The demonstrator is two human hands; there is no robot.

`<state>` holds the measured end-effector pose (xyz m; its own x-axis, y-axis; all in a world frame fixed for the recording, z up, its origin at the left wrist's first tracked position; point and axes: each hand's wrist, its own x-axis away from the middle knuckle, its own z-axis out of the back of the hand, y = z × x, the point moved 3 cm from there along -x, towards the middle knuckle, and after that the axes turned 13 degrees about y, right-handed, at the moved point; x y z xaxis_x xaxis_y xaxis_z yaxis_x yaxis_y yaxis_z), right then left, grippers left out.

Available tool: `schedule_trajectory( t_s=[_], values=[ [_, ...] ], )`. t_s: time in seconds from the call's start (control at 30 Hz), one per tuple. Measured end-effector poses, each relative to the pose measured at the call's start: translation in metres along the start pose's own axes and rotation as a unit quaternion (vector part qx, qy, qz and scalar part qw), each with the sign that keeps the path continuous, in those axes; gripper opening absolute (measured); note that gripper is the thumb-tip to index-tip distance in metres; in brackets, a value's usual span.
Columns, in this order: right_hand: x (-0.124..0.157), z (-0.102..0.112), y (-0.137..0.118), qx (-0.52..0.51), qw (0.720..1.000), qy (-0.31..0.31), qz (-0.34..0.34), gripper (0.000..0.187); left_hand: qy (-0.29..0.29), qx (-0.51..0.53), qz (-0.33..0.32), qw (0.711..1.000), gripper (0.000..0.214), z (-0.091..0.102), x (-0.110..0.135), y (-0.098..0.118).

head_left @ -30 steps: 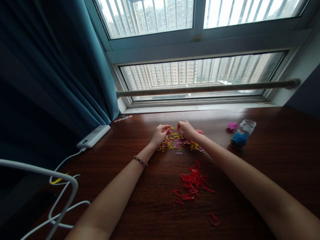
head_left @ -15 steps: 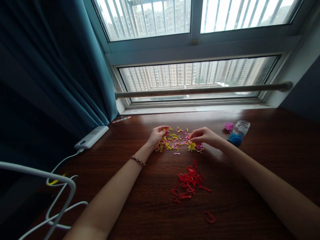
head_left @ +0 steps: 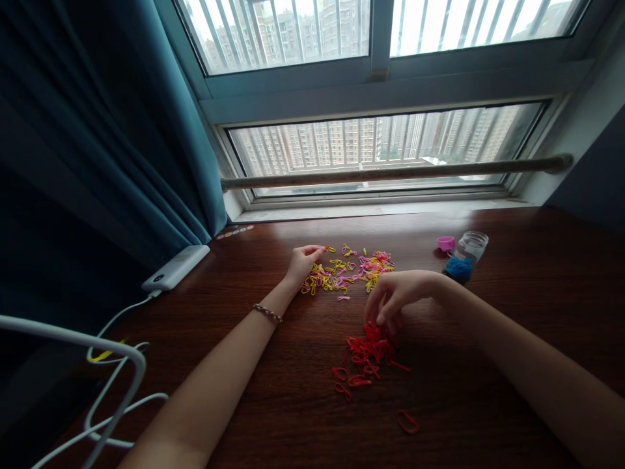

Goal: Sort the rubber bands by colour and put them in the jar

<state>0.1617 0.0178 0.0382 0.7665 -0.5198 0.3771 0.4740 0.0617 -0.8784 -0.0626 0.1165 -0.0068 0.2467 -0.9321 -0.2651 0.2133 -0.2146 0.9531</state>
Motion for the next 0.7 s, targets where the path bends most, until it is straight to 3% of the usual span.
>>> schedule_trajectory(
  t_s=[0.07, 0.1, 0.17, 0.2, 0.23, 0.3, 0.4, 0.5, 0.6, 0.7],
  values=[
    [-0.005, 0.018, 0.008, 0.018, 0.988, 0.148, 0.032, 0.034, 0.005, -0.043, -0.064, 0.997, 0.023, 0.001, 0.001, 0.008],
    [-0.007, 0.03, 0.013, 0.038, 0.966, 0.251, 0.056, 0.032, 0.001, -0.061, -0.098, 0.993, 0.022, 0.0, 0.003, 0.013],
    [-0.008, 0.052, 0.026, 0.113, 0.876, 0.458, 0.103, 0.028, -0.016, -0.093, -0.166, 0.982, 0.021, -0.003, 0.01, 0.026],
    [-0.008, 0.058, 0.032, 0.165, 0.828, 0.52, 0.128, 0.023, -0.033, -0.107, -0.2, 0.973, 0.021, -0.006, 0.015, 0.033],
    [-0.009, 0.062, 0.037, 0.21, 0.797, 0.546, 0.152, 0.021, -0.054, -0.121, -0.233, 0.963, 0.021, -0.01, 0.022, 0.041],
    [-0.014, 0.062, 0.046, 0.269, 0.771, 0.547, 0.183, 0.023, -0.132, -0.132, -0.288, 0.939, 0.02, -0.021, 0.04, 0.055],
    [-0.021, 0.057, 0.052, 0.261, 0.797, 0.504, 0.206, 0.026, -0.277, -0.127, -0.357, 0.883, 0.017, -0.038, 0.073, 0.073],
    [-0.025, 0.059, 0.051, 0.142, 0.824, 0.502, 0.22, 0.029, -0.37, -0.125, -0.395, 0.831, 0.017, -0.05, 0.1, 0.083],
    [-0.023, 0.069, 0.054, 0.026, 0.794, 0.569, 0.213, 0.03, -0.415, -0.129, -0.404, 0.805, 0.019, -0.055, 0.115, 0.085],
    [-0.019, 0.076, 0.06, 0.027, 0.759, 0.629, 0.169, 0.023, -0.432, -0.132, -0.405, 0.795, 0.02, -0.056, 0.119, 0.083]
  ],
)
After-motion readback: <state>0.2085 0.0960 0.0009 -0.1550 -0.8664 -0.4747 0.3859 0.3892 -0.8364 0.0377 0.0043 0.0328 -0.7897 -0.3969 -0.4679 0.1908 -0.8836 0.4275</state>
